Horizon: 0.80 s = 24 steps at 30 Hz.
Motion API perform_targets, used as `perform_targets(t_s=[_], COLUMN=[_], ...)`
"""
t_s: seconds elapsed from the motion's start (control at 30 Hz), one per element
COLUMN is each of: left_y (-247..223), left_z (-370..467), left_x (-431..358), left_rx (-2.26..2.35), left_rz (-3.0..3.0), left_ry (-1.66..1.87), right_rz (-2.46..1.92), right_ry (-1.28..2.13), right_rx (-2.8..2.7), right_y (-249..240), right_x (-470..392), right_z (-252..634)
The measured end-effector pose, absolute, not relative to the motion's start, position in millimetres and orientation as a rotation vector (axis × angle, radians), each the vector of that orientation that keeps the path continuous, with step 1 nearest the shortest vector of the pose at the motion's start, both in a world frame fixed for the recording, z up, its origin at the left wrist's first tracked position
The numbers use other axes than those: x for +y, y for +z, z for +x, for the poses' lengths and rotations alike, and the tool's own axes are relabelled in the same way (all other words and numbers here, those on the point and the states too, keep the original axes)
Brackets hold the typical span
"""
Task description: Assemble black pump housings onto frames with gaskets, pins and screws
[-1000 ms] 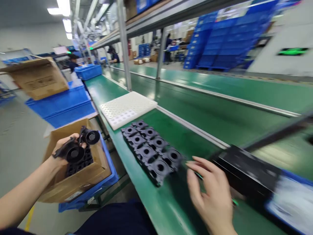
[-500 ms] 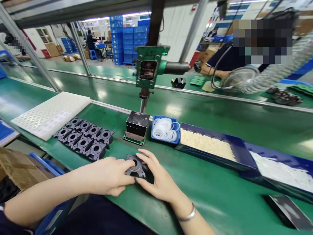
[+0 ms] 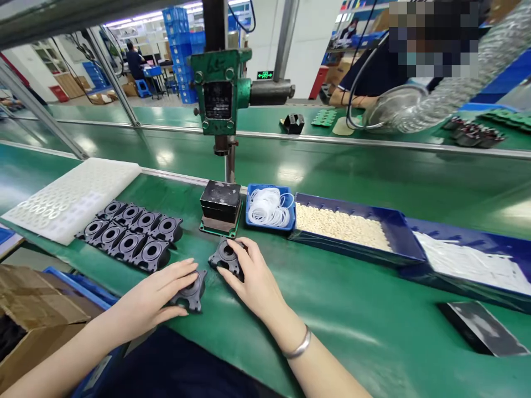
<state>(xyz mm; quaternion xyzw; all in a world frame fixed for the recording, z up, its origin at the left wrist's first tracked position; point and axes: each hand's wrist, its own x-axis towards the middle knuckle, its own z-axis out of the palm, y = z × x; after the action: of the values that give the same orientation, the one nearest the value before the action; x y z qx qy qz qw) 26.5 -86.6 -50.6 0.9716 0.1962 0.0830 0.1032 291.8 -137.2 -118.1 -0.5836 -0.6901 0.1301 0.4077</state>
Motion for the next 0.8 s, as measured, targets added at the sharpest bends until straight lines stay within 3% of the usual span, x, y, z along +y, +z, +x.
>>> perform_targets(t_s=[0.13, 0.4, 0.8], left_y=[-49.8, -76.9, -88.7], left_z=[22.5, 13.9, 7.1], left_x=[-87.7, -83.5, -74.5], left_rx=[0.448, 0.565, 0.529], left_rz=[2.982, 3.149, 3.126], left_ry=[0.212, 0.473, 0.722], right_rz=[-1.439, -1.353, -1.282], right_ry=[0.300, 0.486, 0.533], right_rx=[-1.767, -1.862, -2.083], right_y=[-119.1, -103.3, -94.0], right_x=[-123.1, -83.6, -56.9], right_z=[274.5, 244.0, 255.4])
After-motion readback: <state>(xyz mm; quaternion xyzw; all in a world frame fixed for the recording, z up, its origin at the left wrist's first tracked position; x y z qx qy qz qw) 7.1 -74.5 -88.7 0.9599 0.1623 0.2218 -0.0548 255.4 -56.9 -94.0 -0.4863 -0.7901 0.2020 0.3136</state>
